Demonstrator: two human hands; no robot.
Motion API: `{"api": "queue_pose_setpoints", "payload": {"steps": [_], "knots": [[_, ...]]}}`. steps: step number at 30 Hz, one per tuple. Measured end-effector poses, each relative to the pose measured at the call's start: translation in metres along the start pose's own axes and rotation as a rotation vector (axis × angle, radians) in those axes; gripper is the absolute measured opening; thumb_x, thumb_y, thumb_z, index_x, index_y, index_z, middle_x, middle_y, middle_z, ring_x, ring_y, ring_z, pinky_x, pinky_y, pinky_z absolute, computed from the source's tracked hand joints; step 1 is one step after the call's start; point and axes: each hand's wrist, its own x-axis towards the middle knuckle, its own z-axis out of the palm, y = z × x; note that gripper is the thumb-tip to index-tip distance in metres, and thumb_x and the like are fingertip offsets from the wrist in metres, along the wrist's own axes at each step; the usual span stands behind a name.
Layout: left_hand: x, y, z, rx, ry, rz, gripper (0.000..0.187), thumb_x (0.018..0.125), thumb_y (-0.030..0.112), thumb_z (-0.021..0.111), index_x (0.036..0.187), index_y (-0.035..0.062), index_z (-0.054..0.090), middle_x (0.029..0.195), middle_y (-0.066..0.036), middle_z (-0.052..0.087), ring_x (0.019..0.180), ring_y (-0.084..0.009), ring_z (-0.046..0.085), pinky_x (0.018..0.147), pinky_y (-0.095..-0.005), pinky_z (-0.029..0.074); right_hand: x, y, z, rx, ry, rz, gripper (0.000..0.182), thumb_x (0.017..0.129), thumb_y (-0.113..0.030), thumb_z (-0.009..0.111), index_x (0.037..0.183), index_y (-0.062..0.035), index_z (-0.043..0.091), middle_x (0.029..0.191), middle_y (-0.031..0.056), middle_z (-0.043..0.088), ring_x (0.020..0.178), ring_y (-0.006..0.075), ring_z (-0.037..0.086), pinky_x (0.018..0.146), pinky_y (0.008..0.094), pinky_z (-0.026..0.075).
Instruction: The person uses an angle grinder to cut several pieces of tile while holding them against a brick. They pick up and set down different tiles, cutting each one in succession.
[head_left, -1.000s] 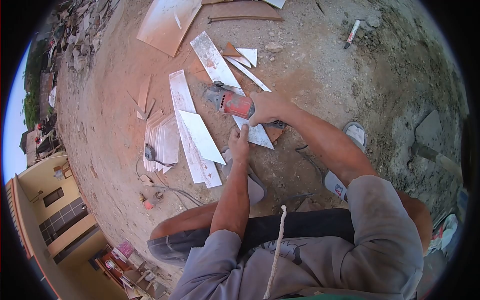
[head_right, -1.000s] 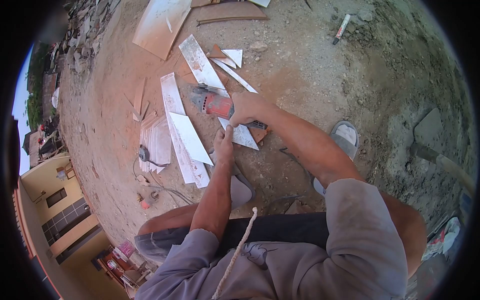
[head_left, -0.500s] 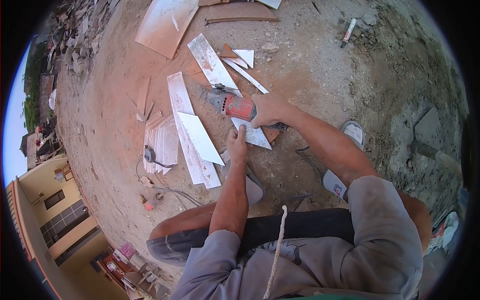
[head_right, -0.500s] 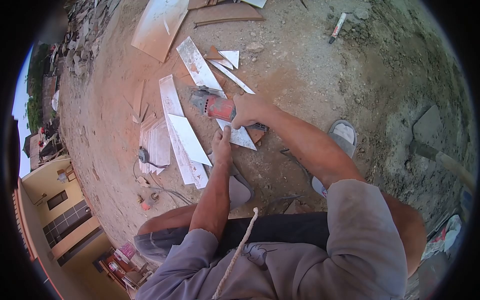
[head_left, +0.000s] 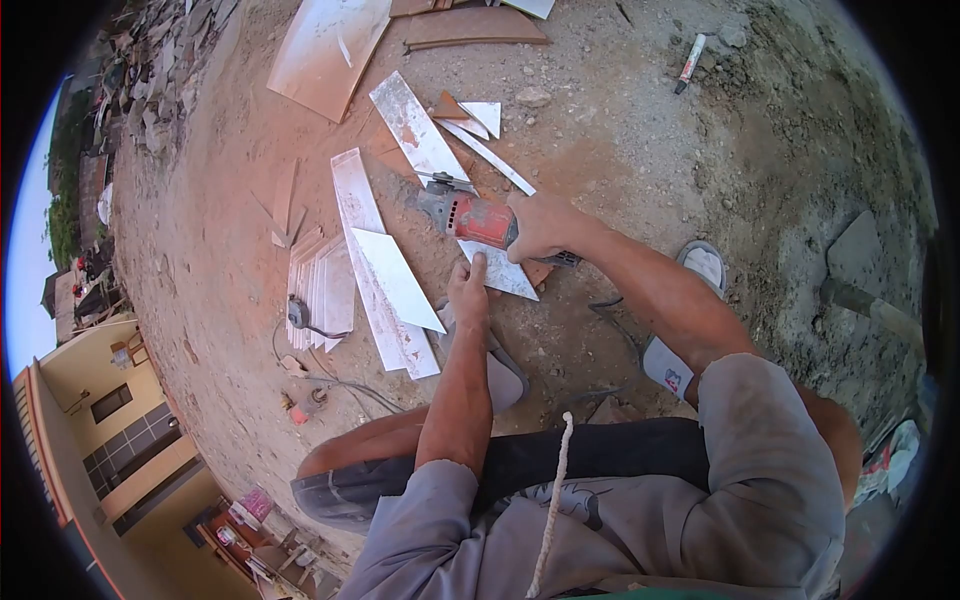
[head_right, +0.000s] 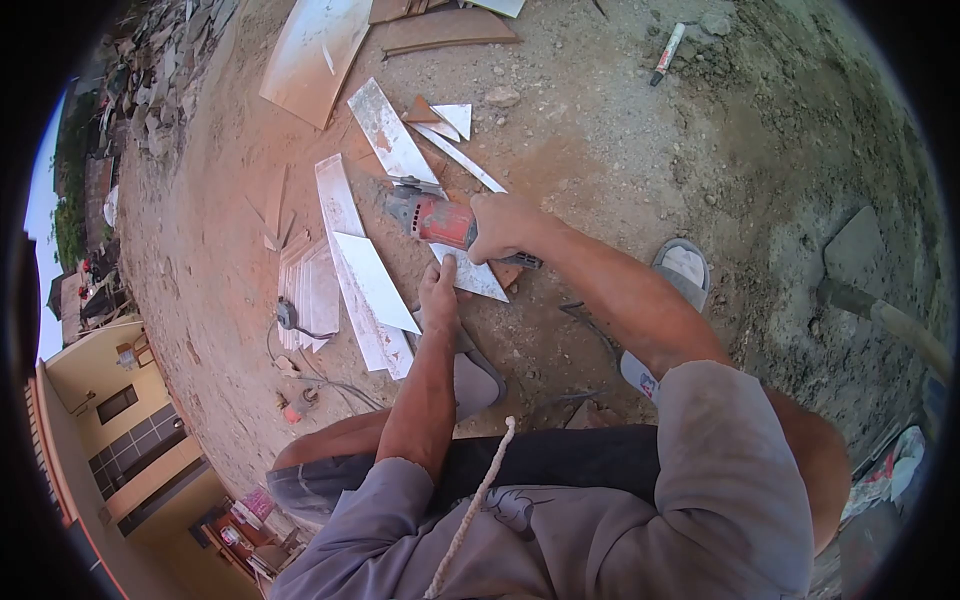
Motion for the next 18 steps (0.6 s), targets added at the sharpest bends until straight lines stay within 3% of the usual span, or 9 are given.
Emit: {"api": "queue_pose_setpoints", "payload": {"steps": [15,18], "knots": [[0.002,-0.002,-0.001,0.009,-0.002,-0.031,0.034,0.095,0.040,0.068,0.087,0.0073,0.061,0.079,-0.002,0.065,0.065,-0.0105,0.062,0.050,-0.0254,0.052,-0.013,0.018,0.003,-0.014,0.008,0.000,0.070,0.060,-0.036,0.076,0.113,0.0052,0.058,0.098,0.0294,0.068,0.094,0.0437,0.067,0.083,0.0463,0.054],[0.003,-0.002,-0.004,0.061,-0.020,-0.058,0.031,0.099,0.040,0.061,0.098,0.0086,0.063,0.083,0.000,0.067,0.068,-0.0095,0.063,0.055,-0.0243,0.051,-0.017,0.022,0.004,0.003,0.013,-0.015,0.067,0.060,-0.035,0.075,0.111,0.0055,0.059,0.096,0.0291,0.068,0.093,0.0435,0.067,0.081,0.0464,0.054]]}}
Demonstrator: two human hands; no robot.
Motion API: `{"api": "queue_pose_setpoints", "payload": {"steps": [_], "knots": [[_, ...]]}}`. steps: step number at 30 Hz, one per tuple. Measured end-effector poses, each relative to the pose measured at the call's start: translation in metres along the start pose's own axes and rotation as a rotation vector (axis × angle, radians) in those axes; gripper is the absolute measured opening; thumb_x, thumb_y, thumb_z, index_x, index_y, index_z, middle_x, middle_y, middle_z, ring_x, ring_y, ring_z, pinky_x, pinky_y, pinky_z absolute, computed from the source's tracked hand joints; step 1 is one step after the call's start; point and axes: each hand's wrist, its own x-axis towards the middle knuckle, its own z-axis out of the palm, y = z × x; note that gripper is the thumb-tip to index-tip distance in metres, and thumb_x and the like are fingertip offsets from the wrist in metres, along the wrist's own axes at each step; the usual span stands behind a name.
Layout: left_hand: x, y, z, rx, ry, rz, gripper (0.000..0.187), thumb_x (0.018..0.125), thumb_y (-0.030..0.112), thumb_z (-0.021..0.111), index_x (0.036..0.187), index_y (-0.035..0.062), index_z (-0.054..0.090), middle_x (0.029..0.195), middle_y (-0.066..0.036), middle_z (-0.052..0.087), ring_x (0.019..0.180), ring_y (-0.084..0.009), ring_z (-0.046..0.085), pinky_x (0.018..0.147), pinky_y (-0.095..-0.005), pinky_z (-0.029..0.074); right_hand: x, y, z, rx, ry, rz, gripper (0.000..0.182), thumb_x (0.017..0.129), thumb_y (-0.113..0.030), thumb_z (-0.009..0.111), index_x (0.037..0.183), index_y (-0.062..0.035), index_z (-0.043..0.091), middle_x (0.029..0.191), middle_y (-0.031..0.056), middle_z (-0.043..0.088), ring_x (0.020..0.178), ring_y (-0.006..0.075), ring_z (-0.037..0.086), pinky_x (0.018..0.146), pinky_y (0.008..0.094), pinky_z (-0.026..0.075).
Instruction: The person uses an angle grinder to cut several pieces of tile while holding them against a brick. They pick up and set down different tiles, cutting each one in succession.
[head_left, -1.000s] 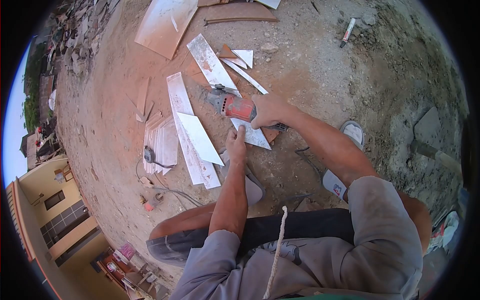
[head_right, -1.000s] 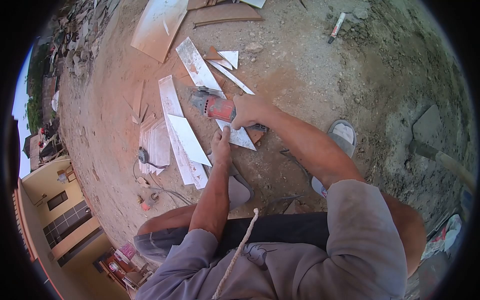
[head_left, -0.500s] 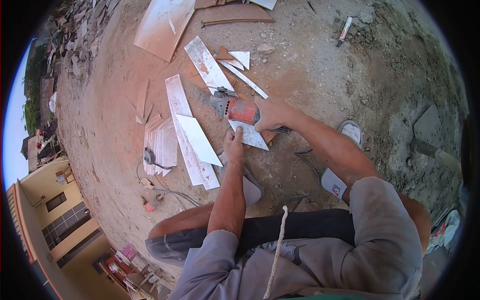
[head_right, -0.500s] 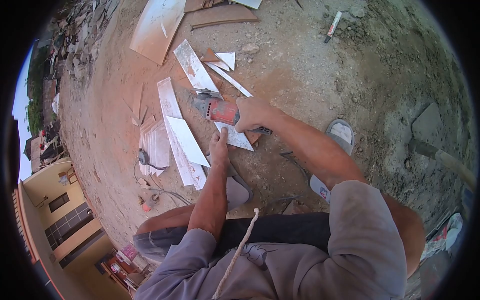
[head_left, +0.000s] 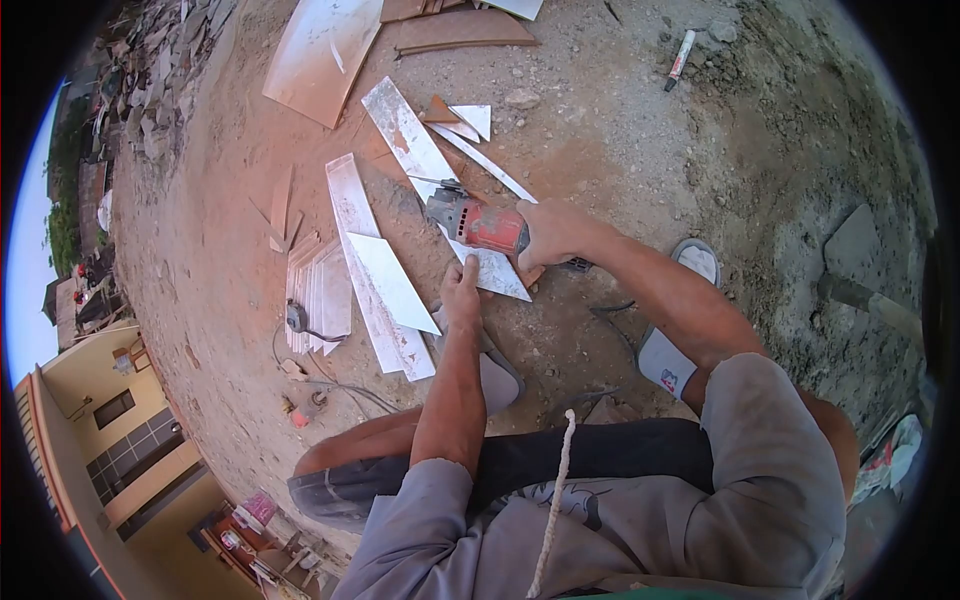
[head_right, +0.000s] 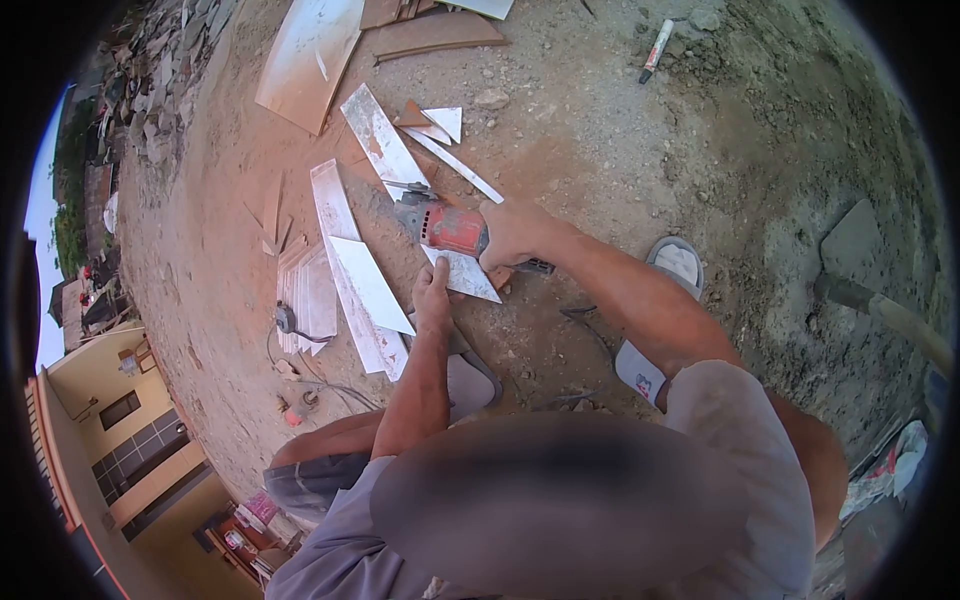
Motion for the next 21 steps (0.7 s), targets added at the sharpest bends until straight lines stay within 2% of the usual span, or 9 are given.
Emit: {"api": "queue_pose_setpoints", "payload": {"steps": [9,15,21], "knots": [[-0.002,0.005,-0.001,0.024,-0.021,-0.008,0.030,0.099,0.040,0.061,0.099,0.0092,0.062,0.086,0.000,0.066,0.072,-0.0086,0.062,0.058,-0.0245,0.050,-0.009,0.009,-0.002,0.015,0.009,-0.007,0.063,0.060,-0.033,0.076,0.107,0.0055,0.060,0.094,0.0288,0.068,0.091,0.0436,0.067,0.080,0.0474,0.053],[-0.003,0.006,-0.001,0.011,-0.029,-0.009,0.030,0.099,0.040,0.062,0.092,0.0109,0.060,0.082,0.001,0.064,0.070,-0.0082,0.061,0.059,-0.0247,0.050,-0.011,0.015,0.000,0.019,-0.002,-0.006,0.064,0.060,-0.033,0.076,0.108,0.0056,0.060,0.094,0.0284,0.068,0.091,0.0438,0.067,0.080,0.0475,0.053],[0.003,0.004,-0.005,0.042,-0.045,0.014,0.029,0.098,0.039,0.064,0.086,0.0131,0.058,0.078,0.002,0.062,0.066,-0.0070,0.057,0.055,-0.0231,0.046,-0.009,0.013,0.002,0.027,0.007,-0.006,0.063,0.060,-0.032,0.076,0.109,0.0053,0.060,0.094,0.0282,0.068,0.091,0.0436,0.067,0.080,0.0473,0.053]]}}
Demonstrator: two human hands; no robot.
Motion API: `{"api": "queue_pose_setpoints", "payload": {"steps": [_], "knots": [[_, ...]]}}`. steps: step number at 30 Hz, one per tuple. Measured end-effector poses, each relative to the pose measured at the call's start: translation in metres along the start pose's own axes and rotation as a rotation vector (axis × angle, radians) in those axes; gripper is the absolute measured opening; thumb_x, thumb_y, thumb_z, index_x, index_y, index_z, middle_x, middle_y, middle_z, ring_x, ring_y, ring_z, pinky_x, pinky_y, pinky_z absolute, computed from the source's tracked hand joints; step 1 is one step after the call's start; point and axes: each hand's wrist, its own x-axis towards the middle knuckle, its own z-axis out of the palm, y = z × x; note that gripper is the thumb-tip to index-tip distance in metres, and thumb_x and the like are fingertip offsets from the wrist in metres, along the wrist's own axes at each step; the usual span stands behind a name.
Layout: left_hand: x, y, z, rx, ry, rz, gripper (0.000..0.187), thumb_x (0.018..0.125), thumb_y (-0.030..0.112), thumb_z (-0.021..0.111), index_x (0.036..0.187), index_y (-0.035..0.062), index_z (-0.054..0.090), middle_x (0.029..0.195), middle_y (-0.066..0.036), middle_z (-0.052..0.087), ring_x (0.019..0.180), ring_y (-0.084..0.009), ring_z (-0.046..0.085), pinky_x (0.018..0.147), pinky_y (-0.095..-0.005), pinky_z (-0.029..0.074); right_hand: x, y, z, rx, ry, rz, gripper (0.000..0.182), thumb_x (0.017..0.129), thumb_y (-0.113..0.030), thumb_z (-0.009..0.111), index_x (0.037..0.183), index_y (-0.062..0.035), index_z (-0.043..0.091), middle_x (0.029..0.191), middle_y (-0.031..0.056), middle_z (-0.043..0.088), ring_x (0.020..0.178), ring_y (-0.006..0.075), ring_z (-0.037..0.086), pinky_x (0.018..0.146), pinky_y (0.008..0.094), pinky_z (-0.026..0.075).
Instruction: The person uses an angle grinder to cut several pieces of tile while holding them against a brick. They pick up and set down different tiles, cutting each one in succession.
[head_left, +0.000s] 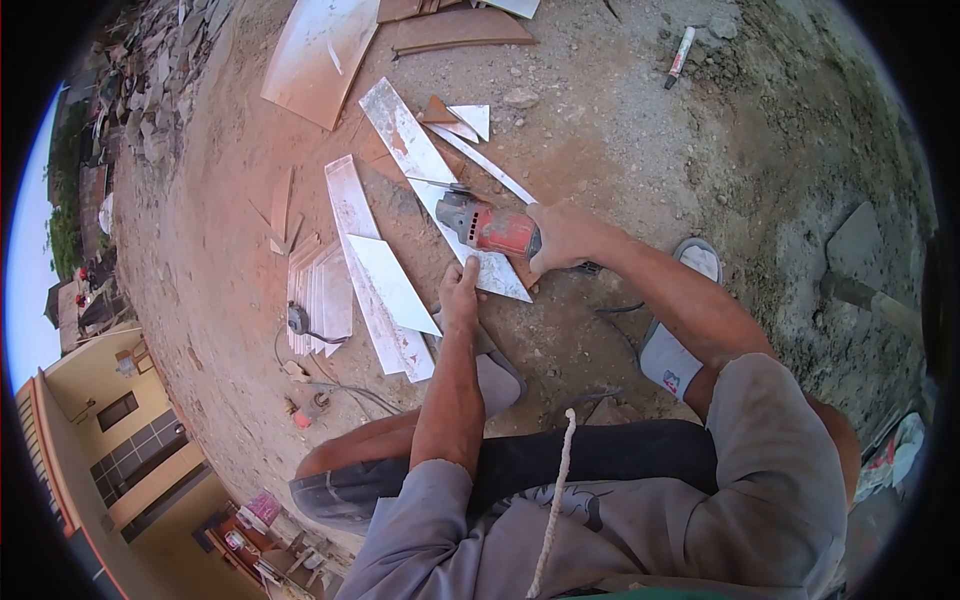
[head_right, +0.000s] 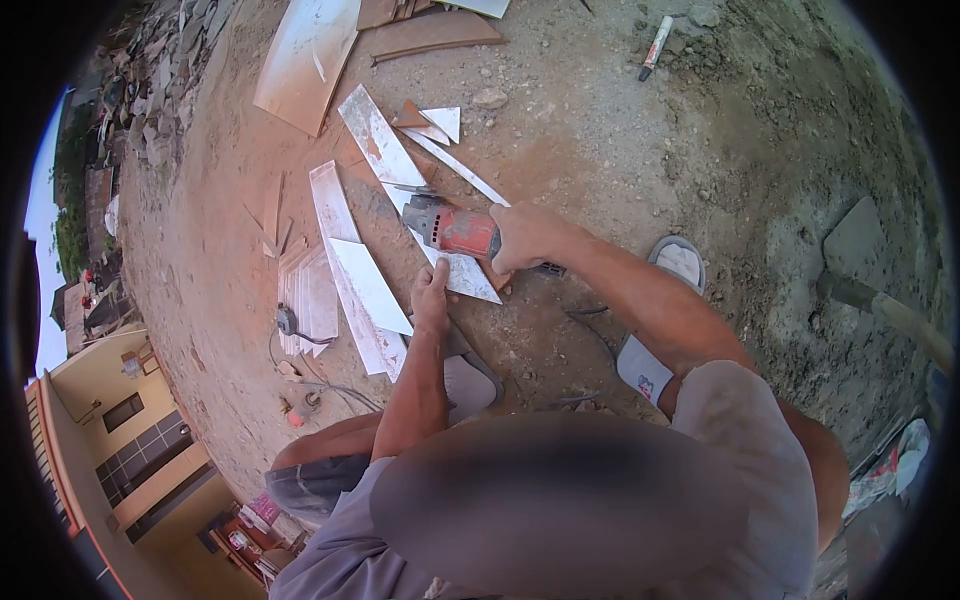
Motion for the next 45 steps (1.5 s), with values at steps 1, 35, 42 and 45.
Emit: {"api": "queue_pose_setpoints", "payload": {"steps": [1,35,42,45], "knots": [[0.001,-0.001,-0.001,0.006,-0.004,0.011,0.029,0.098,0.039,0.064,0.086,0.0132,0.058,0.077,0.002,0.061,0.065,-0.0068,0.055,0.054,-0.0233,0.044,0.001,0.000,0.001,0.001,0.004,-0.005,0.063,0.060,-0.032,0.076,0.109,0.0051,0.060,0.094,0.0282,0.068,0.091,0.0436,0.067,0.080,0.0473,0.053],[0.006,-0.006,-0.005,-0.009,-0.044,0.020,0.031,0.096,0.040,0.067,0.082,0.0133,0.058,0.073,0.003,0.058,0.059,-0.0062,0.048,0.053,-0.0228,0.038,0.016,-0.012,-0.001,0.017,0.002,-0.003,0.064,0.059,-0.030,0.073,0.110,0.0059,0.059,0.095,0.0290,0.067,0.091,0.0437,0.066,0.079,0.0470,0.053],[0.006,-0.006,-0.005,-0.047,-0.046,0.005,0.031,0.097,0.040,0.066,0.083,0.0125,0.058,0.076,0.003,0.060,0.063,-0.0067,0.051,0.054,-0.0234,0.040,0.010,-0.012,-0.009,0.006,-0.046,0.014,0.066,0.059,-0.031,0.075,0.112,0.0050,0.059,0.099,0.0283,0.068,0.095,0.0424,0.066,0.082,0.0458,0.053],[0.007,-0.009,-0.006,-0.024,-0.044,0.002,0.031,0.097,0.039,0.066,0.083,0.0122,0.058,0.077,0.002,0.061,0.065,-0.0068,0.053,0.055,-0.0232,0.041,0.007,-0.012,-0.011,0.001,-0.071,0.030,0.064,0.059,-0.030,0.075,0.111,0.0041,0.060,0.103,0.0283,0.068,0.098,0.0419,0.066,0.084,0.0451,0.053]]}}
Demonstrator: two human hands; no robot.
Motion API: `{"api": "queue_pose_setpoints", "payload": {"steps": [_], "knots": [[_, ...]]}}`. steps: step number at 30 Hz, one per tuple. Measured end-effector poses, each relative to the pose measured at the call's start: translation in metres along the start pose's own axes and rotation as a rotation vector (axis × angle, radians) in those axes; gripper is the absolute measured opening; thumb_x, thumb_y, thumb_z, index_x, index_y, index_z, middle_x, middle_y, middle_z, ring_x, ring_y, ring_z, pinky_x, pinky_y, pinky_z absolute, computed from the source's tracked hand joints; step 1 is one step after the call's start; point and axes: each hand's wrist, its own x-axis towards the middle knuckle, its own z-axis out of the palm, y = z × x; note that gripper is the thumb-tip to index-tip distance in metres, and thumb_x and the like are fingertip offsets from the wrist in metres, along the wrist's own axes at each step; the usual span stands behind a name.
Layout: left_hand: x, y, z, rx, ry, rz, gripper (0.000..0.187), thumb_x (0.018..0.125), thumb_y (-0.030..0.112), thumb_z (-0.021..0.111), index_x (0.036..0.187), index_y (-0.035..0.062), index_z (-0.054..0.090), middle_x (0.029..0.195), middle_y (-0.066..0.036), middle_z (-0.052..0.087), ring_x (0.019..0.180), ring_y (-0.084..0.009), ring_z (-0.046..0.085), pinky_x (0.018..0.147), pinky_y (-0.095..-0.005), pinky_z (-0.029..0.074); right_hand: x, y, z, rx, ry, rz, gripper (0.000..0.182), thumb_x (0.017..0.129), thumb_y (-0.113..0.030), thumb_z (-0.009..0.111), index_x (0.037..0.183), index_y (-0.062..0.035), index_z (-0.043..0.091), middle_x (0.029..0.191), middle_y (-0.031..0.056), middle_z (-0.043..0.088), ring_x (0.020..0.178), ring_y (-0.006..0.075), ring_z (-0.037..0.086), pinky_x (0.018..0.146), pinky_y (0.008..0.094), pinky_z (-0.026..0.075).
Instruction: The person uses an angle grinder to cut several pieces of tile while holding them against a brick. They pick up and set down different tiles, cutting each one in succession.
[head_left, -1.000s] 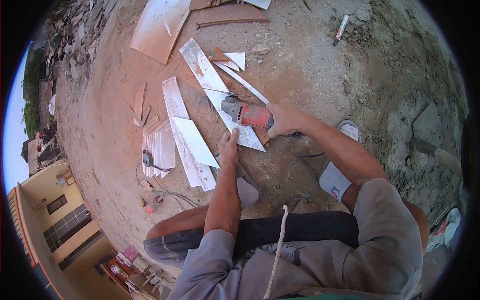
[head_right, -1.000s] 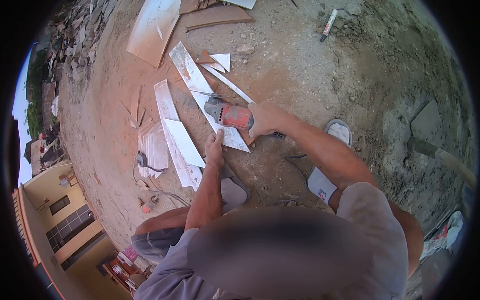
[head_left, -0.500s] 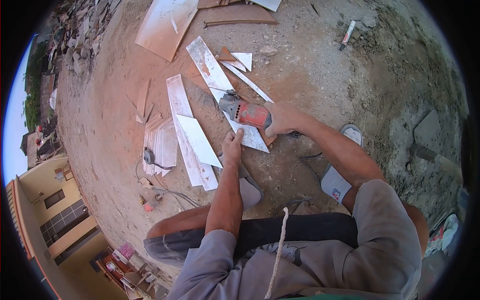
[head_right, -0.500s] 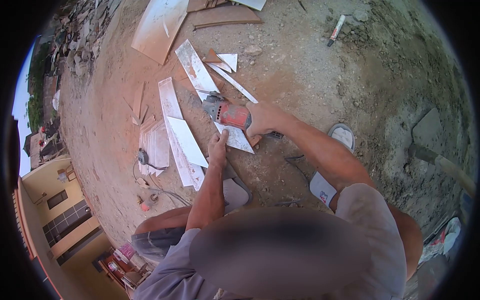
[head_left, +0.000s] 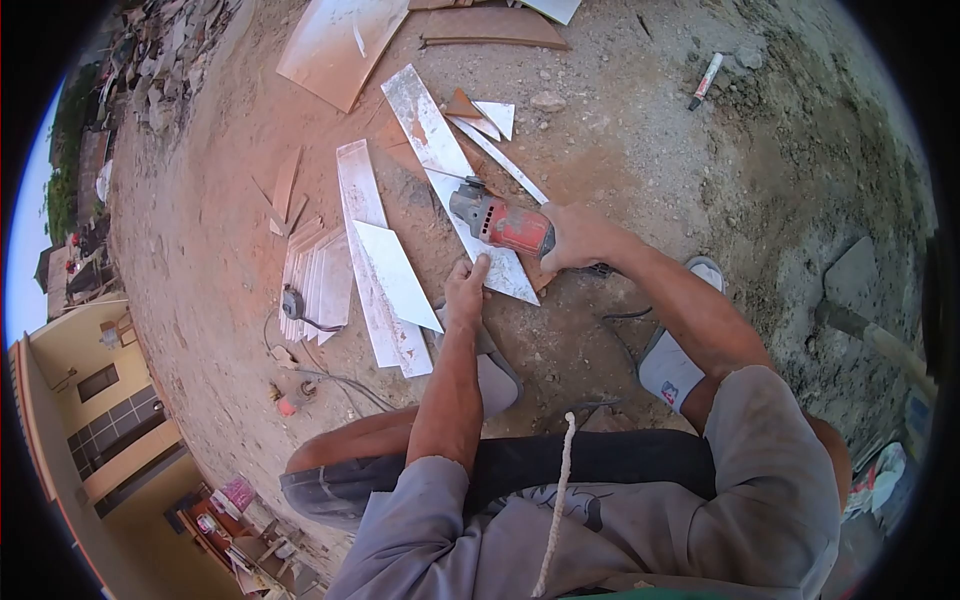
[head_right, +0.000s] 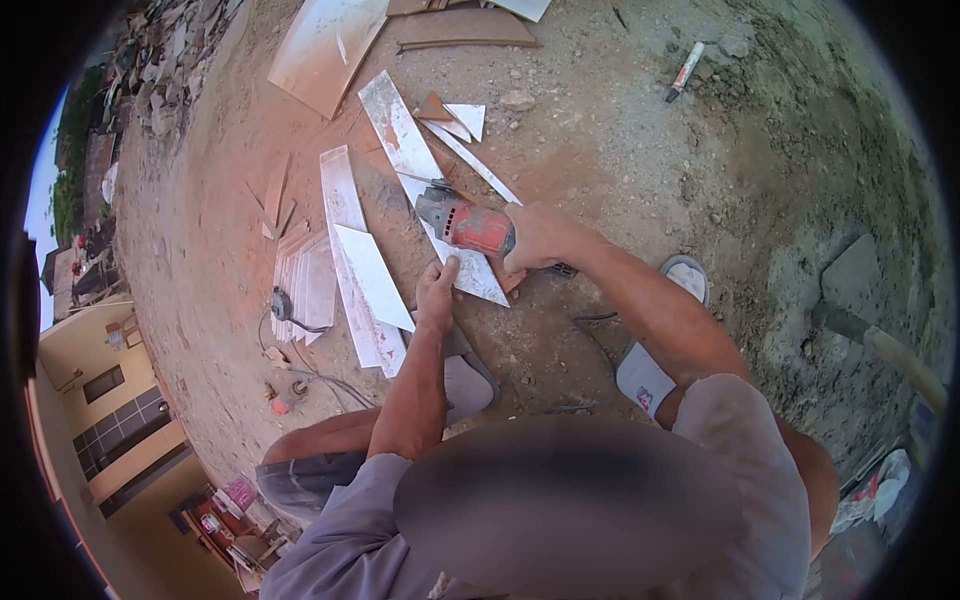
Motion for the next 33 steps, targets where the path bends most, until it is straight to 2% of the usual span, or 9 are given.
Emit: {"api": "queue_pose_setpoints", "payload": {"steps": [17,18,20,24,26,33], "knots": [[0.003,-0.002,-0.001,0.015,0.005,0.017,0.030,0.095,0.038,0.068,0.083,0.0118,0.060,0.074,0.003,0.059,0.063,-0.0066,0.051,0.054,-0.0234,0.040,0.008,-0.008,-0.001,-0.021,-0.003,0.010,0.068,0.059,-0.032,0.075,0.114,0.0048,0.059,0.099,0.0285,0.068,0.095,0.0426,0.067,0.082,0.0452,0.054],[0.002,0.000,0.000,0.012,0.007,0.017,0.030,0.095,0.038,0.068,0.083,0.0118,0.060,0.074,0.003,0.059,0.063,-0.0066,0.051,0.054,-0.0234,0.040,0.010,-0.004,0.002,-0.023,0.007,0.011,0.071,0.058,-0.032,0.075,0.117,0.0038,0.059,0.098,0.0277,0.068,0.094,0.0427,0.067,0.082,0.0457,0.053],[0.001,0.003,0.003,-0.016,0.039,0.019,0.036,0.092,0.037,0.073,0.074,0.0126,0.054,0.069,0.004,0.051,0.058,-0.0061,0.046,0.050,-0.0237,0.040,0.014,0.003,0.008,-0.030,0.016,0.013,0.074,0.058,-0.033,0.076,0.120,0.0028,0.059,0.098,0.0269,0.069,0.093,0.0429,0.067,0.082,0.0462,0.053],[-0.001,0.005,0.001,-0.011,0.038,0.028,0.036,0.092,0.037,0.073,0.073,0.0126,0.053,0.068,0.004,0.050,0.057,-0.0061,0.046,0.050,-0.0236,0.040,0.016,0.004,0.010,-0.019,0.017,0.008,0.073,0.058,-0.033,0.076,0.119,0.0030,0.059,0.098,0.0274,0.068,0.093,0.0427,0.067,0.083,0.0460,0.053],[-0.001,0.005,0.000,0.007,0.005,0.010,0.032,0.094,0.037,0.070,0.079,0.0121,0.057,0.071,0.003,0.056,0.060,-0.0069,0.049,0.054,-0.0235,0.040,0.017,0.002,0.009,-0.011,0.012,0.017,0.073,0.059,-0.033,0.076,0.119,0.0031,0.059,0.097,0.0276,0.068,0.093,0.0427,0.067,0.083,0.0460,0.053],[0.001,0.005,0.001,0.008,0.012,0.016,0.033,0.093,0.037,0.071,0.077,0.0127,0.056,0.071,0.003,0.055,0.060,-0.0064,0.049,0.053,-0.0229,0.041,0.019,-0.003,0.006,-0.023,0.018,0.012,0.070,0.059,-0.033,0.076,0.117,0.0033,0.058,0.097,0.0285,0.068,0.093,0.0433,0.067,0.083,0.0464,0.053]]}}
